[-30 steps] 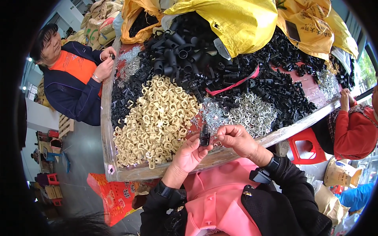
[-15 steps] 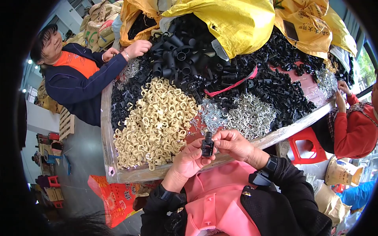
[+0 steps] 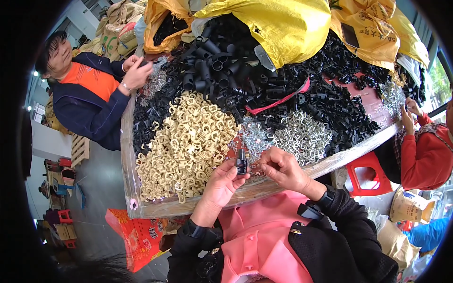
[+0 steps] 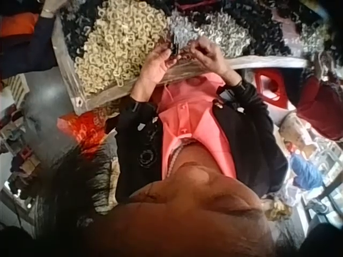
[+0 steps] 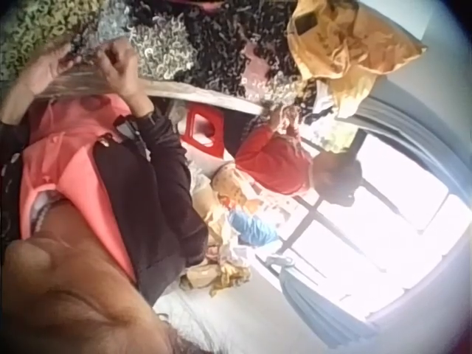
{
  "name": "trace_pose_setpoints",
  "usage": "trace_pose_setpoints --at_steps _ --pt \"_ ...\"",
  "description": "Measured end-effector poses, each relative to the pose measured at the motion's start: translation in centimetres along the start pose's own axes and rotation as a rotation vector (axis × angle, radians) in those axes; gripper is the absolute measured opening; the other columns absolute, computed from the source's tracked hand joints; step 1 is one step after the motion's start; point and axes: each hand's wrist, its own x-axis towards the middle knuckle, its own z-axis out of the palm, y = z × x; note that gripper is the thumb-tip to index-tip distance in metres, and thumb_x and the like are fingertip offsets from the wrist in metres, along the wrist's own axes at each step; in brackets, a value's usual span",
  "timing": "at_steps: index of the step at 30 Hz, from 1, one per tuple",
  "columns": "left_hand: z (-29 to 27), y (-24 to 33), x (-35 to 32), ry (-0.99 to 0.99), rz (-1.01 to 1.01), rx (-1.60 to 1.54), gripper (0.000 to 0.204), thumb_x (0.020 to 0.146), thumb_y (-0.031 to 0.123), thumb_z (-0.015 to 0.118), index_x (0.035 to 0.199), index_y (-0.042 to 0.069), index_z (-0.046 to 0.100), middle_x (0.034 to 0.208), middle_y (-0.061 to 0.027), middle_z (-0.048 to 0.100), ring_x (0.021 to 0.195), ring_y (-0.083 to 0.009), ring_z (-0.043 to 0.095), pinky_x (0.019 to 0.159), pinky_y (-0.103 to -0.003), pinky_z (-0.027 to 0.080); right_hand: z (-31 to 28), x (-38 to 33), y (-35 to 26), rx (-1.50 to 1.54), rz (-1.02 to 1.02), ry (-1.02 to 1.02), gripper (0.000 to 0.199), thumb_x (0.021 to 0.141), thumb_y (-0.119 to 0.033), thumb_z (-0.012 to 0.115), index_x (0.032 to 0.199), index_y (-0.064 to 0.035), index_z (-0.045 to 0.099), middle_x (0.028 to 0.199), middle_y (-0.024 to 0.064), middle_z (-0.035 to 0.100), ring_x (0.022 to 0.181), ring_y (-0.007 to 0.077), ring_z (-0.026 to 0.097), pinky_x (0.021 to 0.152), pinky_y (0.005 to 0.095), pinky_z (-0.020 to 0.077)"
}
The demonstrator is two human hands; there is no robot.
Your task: The person assembles components by hand, picking up a black plastic housing, inserting a small metal clip, and then pressing a black plastic plug into the housing. They repeat this process for each assembly, occasionally reaching into a yellow bag to retrieve more housings.
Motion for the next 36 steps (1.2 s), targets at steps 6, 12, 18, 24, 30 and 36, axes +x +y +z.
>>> trace_pose_setpoints --at_steps 6,12,18,24,30,36 --pt "1.4 -0.2 -0.3 0.004 -0.040 0.125 0.034 0.080 0.011 0.054 0.111 0.000 0.046 0.098 -0.0078 0.057 0.083 -0.0149 0.057 0.071 -0.023 0.046 1.0 0.3 -1.5 -0.160 -0.206 0.030 0.007 0.072 -0.003 0.058 0.076 -0.0035 0.052 0.068 0.0068 0.047 0.055 0.0194 0.050 0.048 0.0278 0.0395" --pt "1.7 -0.5 -0.6 0.037 -0.054 0.256 0.032 0.080 0.012 0.054 0.111 0.001 0.049 0.098 -0.0056 0.057 0.084 -0.0118 0.056 0.072 -0.023 0.045 1.2 0.3 -1.2 -0.409 -0.333 -0.006 0.014 0.065 -0.004 0.062 0.076 -0.0038 0.053 0.066 0.0066 0.045 0.052 0.0218 0.049 0.045 0.0309 0.0398" --pt "0.9 -1.0 -0.8 0.038 -0.016 0.444 0.029 0.081 0.008 0.052 0.107 -0.002 0.049 0.100 -0.0073 0.055 0.085 -0.0142 0.056 0.073 -0.027 0.048 1.0 0.3 -1.6 -0.489 -0.316 -0.089 0.016 0.061 -0.004 0.062 0.073 -0.0041 0.052 0.065 0.0063 0.045 0.050 0.0221 0.049 0.044 0.0313 0.0405" --pt "1.3 -0.9 -1.0 0.036 -0.046 0.485 0.029 0.080 0.008 0.053 0.107 -0.002 0.049 0.097 -0.0071 0.055 0.085 -0.0142 0.056 0.073 -0.026 0.048 1.1 0.5 -1.8 -0.494 -0.191 -0.182 0.012 0.062 -0.007 0.061 0.066 -0.0059 0.050 0.064 0.0055 0.045 0.051 0.0224 0.051 0.042 0.0326 0.0410" --pt "0.6 -0.9 -0.9 0.068 -0.140 0.317 0.028 0.079 0.007 0.054 0.105 -0.002 0.050 0.095 -0.0085 0.056 0.081 -0.0167 0.058 0.071 -0.024 0.048 1.6 1.0 -1.1 -0.435 -0.159 -0.195 0.010 0.064 -0.010 0.061 0.067 -0.0070 0.051 0.064 0.0056 0.046 0.052 0.0237 0.051 0.042 0.0326 0.0420" --pt "-0.8 0.2 -2.4 0.100 -0.041 0.222 0.025 0.079 0.007 0.053 0.103 -0.002 0.050 0.095 -0.0126 0.057 0.081 -0.0190 0.059 0.068 -0.022 0.049 -0.9 0.4 1.3 -0.432 -0.068 -0.020 0.012 0.066 -0.011 0.061 0.076 -0.0082 0.055 0.066 0.0062 0.047 0.057 0.0246 0.052 0.050 0.0320 0.0444"
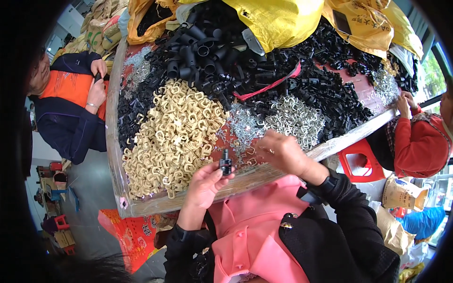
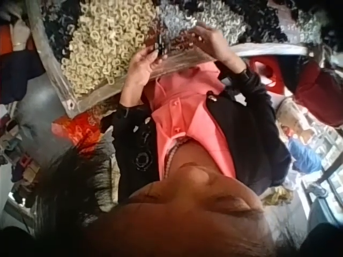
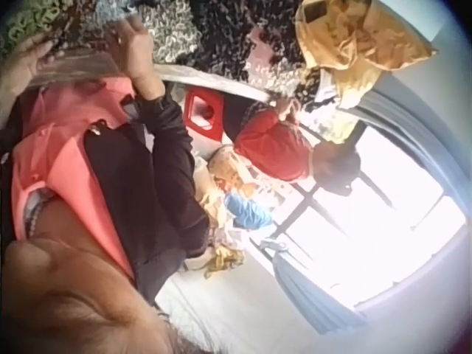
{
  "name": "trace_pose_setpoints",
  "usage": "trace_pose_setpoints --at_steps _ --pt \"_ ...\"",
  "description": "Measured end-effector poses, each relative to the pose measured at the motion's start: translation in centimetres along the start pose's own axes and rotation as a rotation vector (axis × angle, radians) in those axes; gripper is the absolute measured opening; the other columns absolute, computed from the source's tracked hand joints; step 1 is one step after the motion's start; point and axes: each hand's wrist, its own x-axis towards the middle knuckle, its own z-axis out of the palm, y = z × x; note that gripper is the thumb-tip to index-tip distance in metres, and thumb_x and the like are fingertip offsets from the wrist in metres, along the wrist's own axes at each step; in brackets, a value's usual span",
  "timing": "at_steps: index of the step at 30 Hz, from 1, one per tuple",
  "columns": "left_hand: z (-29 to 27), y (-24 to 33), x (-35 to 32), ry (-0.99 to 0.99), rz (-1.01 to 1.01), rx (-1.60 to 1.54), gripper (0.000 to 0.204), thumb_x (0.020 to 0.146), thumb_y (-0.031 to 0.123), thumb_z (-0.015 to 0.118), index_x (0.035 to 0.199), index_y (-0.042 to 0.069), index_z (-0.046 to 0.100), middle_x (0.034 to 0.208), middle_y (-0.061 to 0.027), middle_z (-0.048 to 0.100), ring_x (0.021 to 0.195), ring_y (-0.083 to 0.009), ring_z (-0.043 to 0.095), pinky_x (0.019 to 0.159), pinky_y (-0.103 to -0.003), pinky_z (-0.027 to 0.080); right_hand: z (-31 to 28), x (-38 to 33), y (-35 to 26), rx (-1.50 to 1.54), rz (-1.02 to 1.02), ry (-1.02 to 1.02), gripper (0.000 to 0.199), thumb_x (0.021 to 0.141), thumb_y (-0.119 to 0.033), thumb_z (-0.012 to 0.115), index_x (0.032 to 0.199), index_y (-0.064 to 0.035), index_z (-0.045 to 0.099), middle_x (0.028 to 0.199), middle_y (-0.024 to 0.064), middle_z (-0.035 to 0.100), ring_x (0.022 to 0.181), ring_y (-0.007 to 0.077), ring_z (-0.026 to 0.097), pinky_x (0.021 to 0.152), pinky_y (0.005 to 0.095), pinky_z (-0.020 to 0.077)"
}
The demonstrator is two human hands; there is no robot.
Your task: The person assembles components by hand, picking up a black plastic housing, inserting a small metal clip, and then pressing a black plastic plug into the housing. They repeat this process for each assembly, occasionally reaching into a yellow bag to retrieve more housings.
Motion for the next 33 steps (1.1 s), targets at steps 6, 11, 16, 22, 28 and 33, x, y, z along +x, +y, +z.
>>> trace_pose_setpoints --at_steps 6,11,16,22,28,33 --pt "-0.3 -0.8 0.6 0.013 0.023 -0.091 0.024 0.079 0.007 0.053 0.101 -0.001 0.050 0.094 -0.0148 0.057 0.081 -0.0198 0.059 0.067 -0.022 0.050 -1.8 -3.5 7.1 -0.632 0.122 0.037 0.011 0.072 -0.011 0.057 0.081 -0.0059 0.051 0.072 0.0088 0.048 0.063 0.0269 0.053 0.052 0.0343 0.0424" --pt "-0.2 -0.8 0.9 0.014 0.024 -0.103 0.023 0.079 0.007 0.053 0.100 -0.001 0.051 0.094 -0.0141 0.057 0.079 -0.0197 0.059 0.066 -0.022 0.050 -2.0 -3.0 7.5 -0.511 0.156 0.027 0.008 0.073 -0.011 0.054 0.078 -0.0059 0.049 0.071 0.0095 0.047 0.061 0.0274 0.053 0.051 0.0356 0.0426" --pt "0.2 -0.6 1.3 0.002 0.025 -0.104 0.022 0.079 0.007 0.054 0.100 -0.001 0.051 0.094 -0.0139 0.057 0.078 -0.0193 0.059 0.065 -0.023 0.050 -2.0 -2.6 6.4 -0.498 0.154 0.002 0.007 0.074 -0.009 0.052 0.079 -0.0053 0.049 0.071 0.0107 0.046 0.058 0.0283 0.052 0.050 0.0362 0.0428" --pt "0.6 -0.5 1.3 0.011 0.031 -0.081 0.021 0.080 0.008 0.053 0.100 0.000 0.051 0.095 -0.0140 0.057 0.078 -0.0185 0.059 0.065 -0.023 0.049 -2.2 -2.7 7.6 -0.479 0.146 -0.028 0.008 0.073 -0.008 0.053 0.079 -0.0038 0.049 0.071 0.0120 0.048 0.059 0.0284 0.053 0.051 0.0343 0.0432" --pt "0.8 -0.4 1.8 0.006 0.015 -0.060 0.022 0.080 0.009 0.052 0.101 0.001 0.050 0.096 -0.0143 0.057 0.078 -0.0182 0.058 0.066 -0.024 0.048 -2.9 -2.4 7.4 0.082 0.357 0.199 0.008 0.078 -0.010 0.051 0.079 -0.0018 0.049 0.063 0.0089 0.051 0.054 0.0196 0.052 0.049 0.0299 0.0410" --pt "1.6 0.0 2.6 -0.029 0.020 -0.049 0.025 0.080 0.011 0.054 0.102 0.001 0.050 0.096 -0.0150 0.056 0.079 -0.0188 0.058 0.067 -0.025 0.048 -2.5 -2.1 7.3 0.331 0.451 0.116 0.013 0.083 -0.013 0.048 0.078 -0.0014 0.049 0.059 0.0032 0.050 0.056 0.0102 0.049 0.051 0.0245 0.0399"
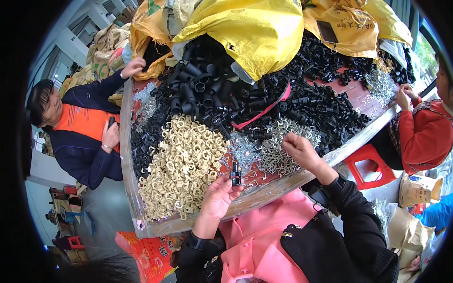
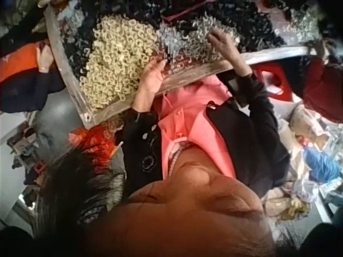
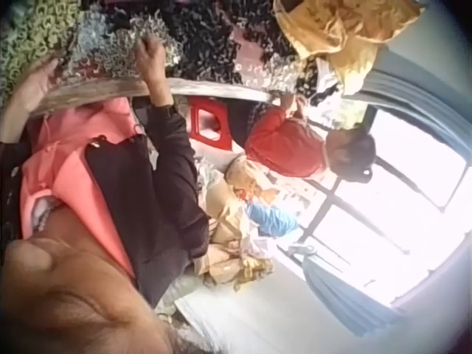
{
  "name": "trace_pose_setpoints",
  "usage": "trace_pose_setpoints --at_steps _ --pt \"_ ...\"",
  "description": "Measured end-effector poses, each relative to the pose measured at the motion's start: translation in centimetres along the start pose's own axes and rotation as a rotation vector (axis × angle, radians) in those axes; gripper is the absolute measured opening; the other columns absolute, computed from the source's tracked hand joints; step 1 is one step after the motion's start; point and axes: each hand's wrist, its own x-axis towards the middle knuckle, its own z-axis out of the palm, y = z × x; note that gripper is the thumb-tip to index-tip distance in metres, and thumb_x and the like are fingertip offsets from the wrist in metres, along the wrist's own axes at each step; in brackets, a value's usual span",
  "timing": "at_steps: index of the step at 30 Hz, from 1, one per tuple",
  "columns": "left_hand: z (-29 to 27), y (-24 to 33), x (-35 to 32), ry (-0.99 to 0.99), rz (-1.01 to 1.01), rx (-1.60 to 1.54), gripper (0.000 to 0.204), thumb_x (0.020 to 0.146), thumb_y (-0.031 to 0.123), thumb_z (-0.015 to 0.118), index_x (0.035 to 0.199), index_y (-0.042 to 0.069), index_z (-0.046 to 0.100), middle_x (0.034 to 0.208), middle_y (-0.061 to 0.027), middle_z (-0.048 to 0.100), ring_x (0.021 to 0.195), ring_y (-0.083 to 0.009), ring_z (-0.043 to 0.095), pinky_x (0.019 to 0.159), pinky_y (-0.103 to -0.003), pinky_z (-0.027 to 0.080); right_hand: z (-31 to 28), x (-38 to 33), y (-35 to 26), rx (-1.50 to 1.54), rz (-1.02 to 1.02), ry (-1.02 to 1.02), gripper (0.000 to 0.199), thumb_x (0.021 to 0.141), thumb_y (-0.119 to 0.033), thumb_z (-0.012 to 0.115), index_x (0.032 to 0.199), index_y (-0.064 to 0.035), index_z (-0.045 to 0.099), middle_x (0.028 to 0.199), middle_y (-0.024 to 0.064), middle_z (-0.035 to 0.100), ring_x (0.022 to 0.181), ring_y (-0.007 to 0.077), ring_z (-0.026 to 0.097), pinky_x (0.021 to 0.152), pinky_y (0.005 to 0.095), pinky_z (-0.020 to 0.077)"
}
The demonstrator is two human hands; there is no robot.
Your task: The person assembles components by hand, picking up a black plastic housing, inserting a small metal clip, and then pressing a black plastic plug into the housing. They repeat this process for each assembly, occasionally reaching into a yellow bag to retrieve more housings.
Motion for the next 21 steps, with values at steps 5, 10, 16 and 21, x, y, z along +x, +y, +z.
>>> trace_pose_setpoints --at_steps 5,10,16,21 --pt "1.1 0.1 1.1 -0.082 0.005 -0.020 0.026 0.079 0.012 0.055 0.102 0.002 0.050 0.096 -0.0149 0.057 0.083 -0.0205 0.057 0.070 -0.028 0.048 0.9 -0.9 -3.2 0.568 0.199 -0.278 0.014 0.085 -0.013 0.047 0.077 -0.0016 0.049 0.063 -0.0011 0.051 0.059 0.0061 0.048 0.052 0.0206 0.0397" --pt "1.9 -0.2 1.3 -0.149 0.028 -0.082 0.026 0.079 0.012 0.055 0.102 0.002 0.051 0.096 -0.0141 0.057 0.087 -0.0216 0.057 0.076 -0.030 0.046 2.6 -1.7 -4.9 0.644 0.212 -0.411 0.011 0.085 -0.011 0.047 0.079 -0.0024 0.049 0.070 -0.0010 0.053 0.062 0.0048 0.048 0.056 0.0178 0.0391" --pt "2.0 -0.2 1.0 -0.195 0.000 -0.087 0.026 0.079 0.011 0.054 0.102 0.001 0.051 0.097 -0.0130 0.057 0.090 -0.0215 0.056 0.081 -0.033 0.045 3.8 -2.1 -6.5 0.708 0.088 -0.524 0.005 0.084 -0.007 0.048 0.082 -0.0031 0.047 0.075 0.0000 0.052 0.065 0.0047 0.048 0.061 0.0182 0.0395" --pt "1.5 -0.5 0.9 -0.222 0.032 -0.095 0.024 0.079 0.009 0.054 0.102 0.001 0.051 0.098 -0.0117 0.056 0.093 -0.0205 0.054 0.083 -0.034 0.044 4.5 -2.1 -6.6 0.686 0.093 -0.502 0.006 0.083 -0.007 0.050 0.081 -0.0033 0.046 0.074 -0.0004 0.052 0.064 0.0043 0.047 0.057 0.0193 0.0392"
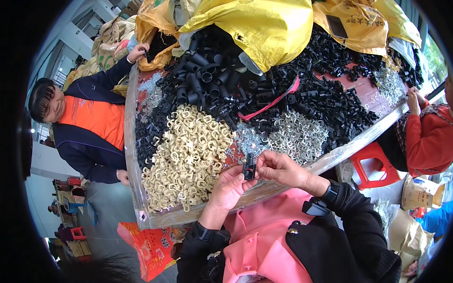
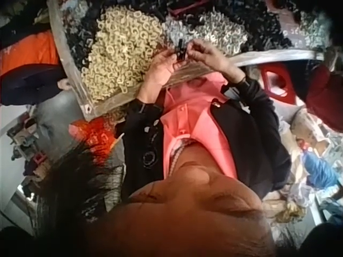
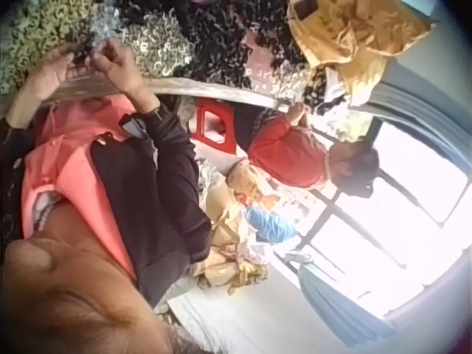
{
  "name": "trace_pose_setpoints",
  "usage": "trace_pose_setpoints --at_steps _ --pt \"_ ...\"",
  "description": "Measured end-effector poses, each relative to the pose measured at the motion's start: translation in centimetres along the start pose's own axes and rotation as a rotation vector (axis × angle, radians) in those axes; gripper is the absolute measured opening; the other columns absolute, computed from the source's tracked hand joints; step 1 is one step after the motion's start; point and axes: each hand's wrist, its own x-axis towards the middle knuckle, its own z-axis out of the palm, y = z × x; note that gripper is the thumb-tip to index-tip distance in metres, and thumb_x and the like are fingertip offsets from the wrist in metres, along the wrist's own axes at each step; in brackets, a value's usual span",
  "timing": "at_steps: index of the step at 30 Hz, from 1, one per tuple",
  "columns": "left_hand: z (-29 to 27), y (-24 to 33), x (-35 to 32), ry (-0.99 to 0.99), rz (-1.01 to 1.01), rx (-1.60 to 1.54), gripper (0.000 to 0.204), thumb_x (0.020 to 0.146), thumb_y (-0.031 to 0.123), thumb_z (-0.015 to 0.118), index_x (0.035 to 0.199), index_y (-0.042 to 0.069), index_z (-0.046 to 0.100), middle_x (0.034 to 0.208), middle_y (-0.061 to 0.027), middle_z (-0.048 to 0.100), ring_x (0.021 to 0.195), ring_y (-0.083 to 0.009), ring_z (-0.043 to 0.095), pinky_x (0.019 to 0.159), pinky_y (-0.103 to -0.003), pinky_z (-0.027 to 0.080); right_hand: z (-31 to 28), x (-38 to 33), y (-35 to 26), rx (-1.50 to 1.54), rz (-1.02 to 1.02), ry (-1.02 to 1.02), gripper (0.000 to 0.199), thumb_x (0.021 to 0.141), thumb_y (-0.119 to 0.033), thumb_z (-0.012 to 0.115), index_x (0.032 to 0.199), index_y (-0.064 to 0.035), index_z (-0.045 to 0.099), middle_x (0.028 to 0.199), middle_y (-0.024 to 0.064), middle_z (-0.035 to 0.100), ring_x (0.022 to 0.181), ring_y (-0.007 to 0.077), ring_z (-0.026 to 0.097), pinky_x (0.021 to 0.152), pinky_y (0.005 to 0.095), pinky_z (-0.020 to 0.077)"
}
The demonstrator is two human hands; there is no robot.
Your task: The person assembles components by hand, picking up a black plastic housing, inserting a small metal clip, and then pressing a black plastic plug into the housing. They repeat this process for each assembly, occasionally reaching into a yellow bag to retrieve more housings.
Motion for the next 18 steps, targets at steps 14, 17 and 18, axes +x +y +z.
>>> trace_pose_setpoints --at_steps 14,17,18 --pt "-0.3 -0.7 -0.2 0.082 0.095 -0.024 0.021 0.080 0.007 0.052 0.100 0.001 0.052 0.100 -0.0122 0.056 0.094 -0.0222 0.054 0.082 -0.033 0.045 1.3 -0.4 0.0 -0.611 -0.300 0.298 0.009 0.078 -0.005 0.053 0.082 -0.0012 0.046 0.070 0.0105 0.049 0.059 0.0255 0.051 0.052 0.0315 0.0417" --pt "0.5 0.2 -0.5 0.060 -0.052 -0.073 0.021 0.080 0.007 0.051 0.101 0.001 0.051 0.097 -0.0119 0.057 0.090 -0.0231 0.057 0.077 -0.031 0.048 1.2 -0.5 -0.7 -0.631 -0.352 0.278 0.007 0.077 -0.004 0.052 0.081 -0.0016 0.047 0.072 0.0101 0.048 0.061 0.0252 0.050 0.054 0.0315 0.0408" --pt "0.6 0.2 -0.5 0.062 -0.054 -0.076 0.021 0.080 0.007 0.051 0.101 0.001 0.051 0.097 -0.0119 0.057 0.090 -0.0231 0.057 0.077 -0.031 0.048 1.1 -0.4 -1.0 -0.708 -0.435 0.239 0.007 0.076 -0.002 0.052 0.081 -0.0017 0.047 0.073 0.0096 0.047 0.063 0.0238 0.049 0.056 0.0311 0.0398"
